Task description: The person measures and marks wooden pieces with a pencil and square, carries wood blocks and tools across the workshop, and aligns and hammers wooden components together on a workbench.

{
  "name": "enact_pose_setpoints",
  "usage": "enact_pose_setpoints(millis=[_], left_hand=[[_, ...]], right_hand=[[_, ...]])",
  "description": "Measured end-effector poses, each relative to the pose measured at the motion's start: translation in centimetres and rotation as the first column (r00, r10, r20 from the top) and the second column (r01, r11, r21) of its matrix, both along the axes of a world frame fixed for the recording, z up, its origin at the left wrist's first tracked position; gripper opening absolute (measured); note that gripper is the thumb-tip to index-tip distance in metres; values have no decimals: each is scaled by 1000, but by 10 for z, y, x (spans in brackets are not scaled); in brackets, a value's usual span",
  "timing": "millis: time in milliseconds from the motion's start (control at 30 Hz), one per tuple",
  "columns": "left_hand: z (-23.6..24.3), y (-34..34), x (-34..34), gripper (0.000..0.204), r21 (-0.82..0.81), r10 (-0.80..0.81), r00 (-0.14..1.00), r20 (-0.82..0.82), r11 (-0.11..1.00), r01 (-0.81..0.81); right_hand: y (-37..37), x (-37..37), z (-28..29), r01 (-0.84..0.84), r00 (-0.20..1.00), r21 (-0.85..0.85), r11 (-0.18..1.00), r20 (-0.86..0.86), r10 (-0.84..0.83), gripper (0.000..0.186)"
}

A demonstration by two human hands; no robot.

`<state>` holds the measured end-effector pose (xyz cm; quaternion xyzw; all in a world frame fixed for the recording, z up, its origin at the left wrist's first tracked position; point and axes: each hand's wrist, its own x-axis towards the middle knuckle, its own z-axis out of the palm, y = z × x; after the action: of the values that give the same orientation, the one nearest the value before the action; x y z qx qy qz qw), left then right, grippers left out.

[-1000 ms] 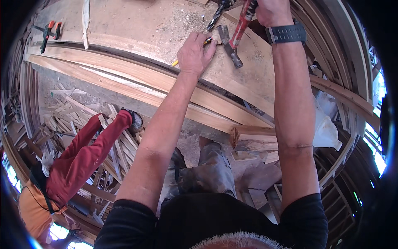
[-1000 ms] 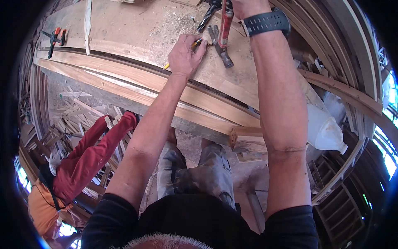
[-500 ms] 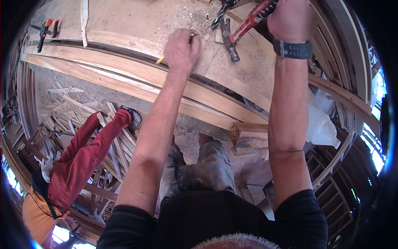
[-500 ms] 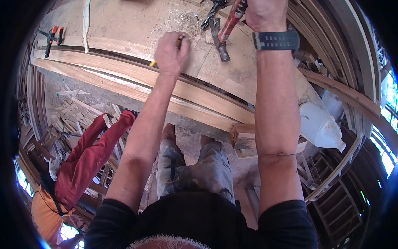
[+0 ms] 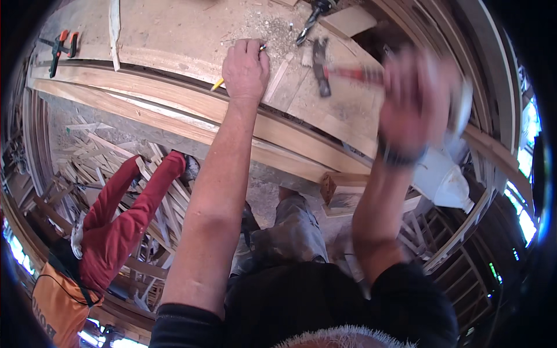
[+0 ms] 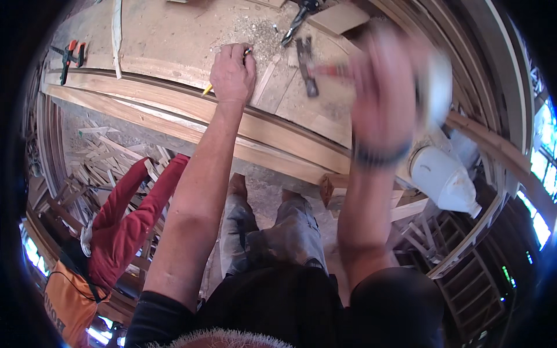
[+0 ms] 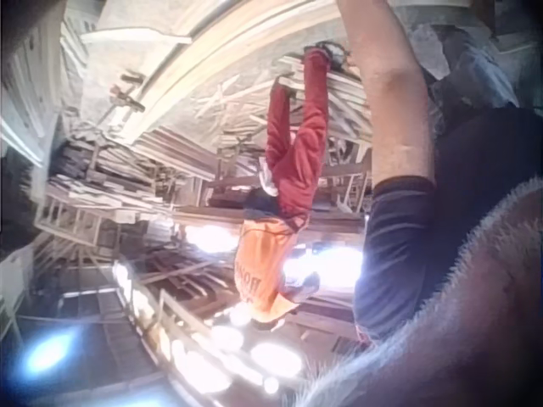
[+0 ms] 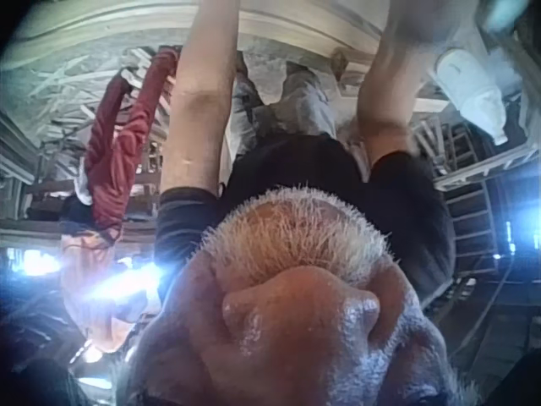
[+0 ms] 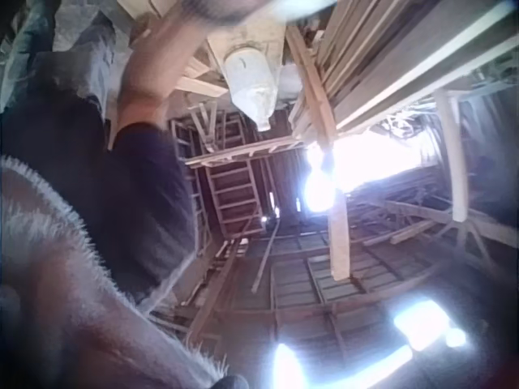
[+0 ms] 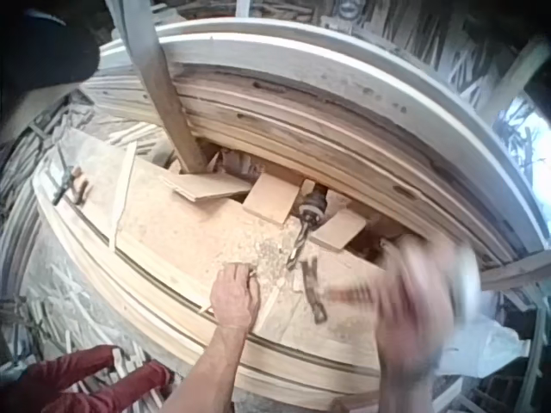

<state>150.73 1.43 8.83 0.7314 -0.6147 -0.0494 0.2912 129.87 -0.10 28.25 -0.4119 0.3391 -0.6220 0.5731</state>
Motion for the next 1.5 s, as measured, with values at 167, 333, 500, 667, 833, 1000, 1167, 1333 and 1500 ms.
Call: enact_pose_setpoints(millis=[167, 333, 500, 667, 833, 1000, 1167, 1333, 1500], left_hand=[[5, -3, -6, 11, -102, -18, 1000, -13, 995, 17], [8, -3, -1, 11, -118, -10, 999, -45, 993, 5], [28, 33, -15, 23, -27, -24, 923, -384, 1000, 14], [22, 100, -28, 29, -76, -357, 903, -240, 934, 349], [-3, 114, -36, 29, -72, -403, 898, -175, 915, 397], [-10, 119, -38, 24, -108, -462, 872, -164, 887, 450], [10, 127, -46, 17, -71, -440, 863, -248, 897, 437], [17, 177, -53, 15, -106, -234, 838, -493, 972, 208], [39, 127, -78, 12, -143, -187, 878, -440, 980, 137]], right_hand=[[47, -19, -1, 99, 989, -252, 963, -77, -122, 19], [51, -39, -1, 76, 995, -334, 939, -41, -95, 20], [60, -65, 8, 41, 998, -305, 951, -34, -54, 23], [70, -83, -9, 86, 973, -329, 940, -176, -151, 22], [62, -90, -15, 134, 973, -334, 933, -136, -189, 26], [60, -77, -15, 121, 969, -323, 939, -168, -183, 27], [58, -82, -11, 130, 959, -280, 951, -207, -192, 30], [68, -76, -15, 197, 947, -254, 947, -201, -250, 34], [89, -103, -12, 334, 911, -259, 906, -156, -381, 31]])
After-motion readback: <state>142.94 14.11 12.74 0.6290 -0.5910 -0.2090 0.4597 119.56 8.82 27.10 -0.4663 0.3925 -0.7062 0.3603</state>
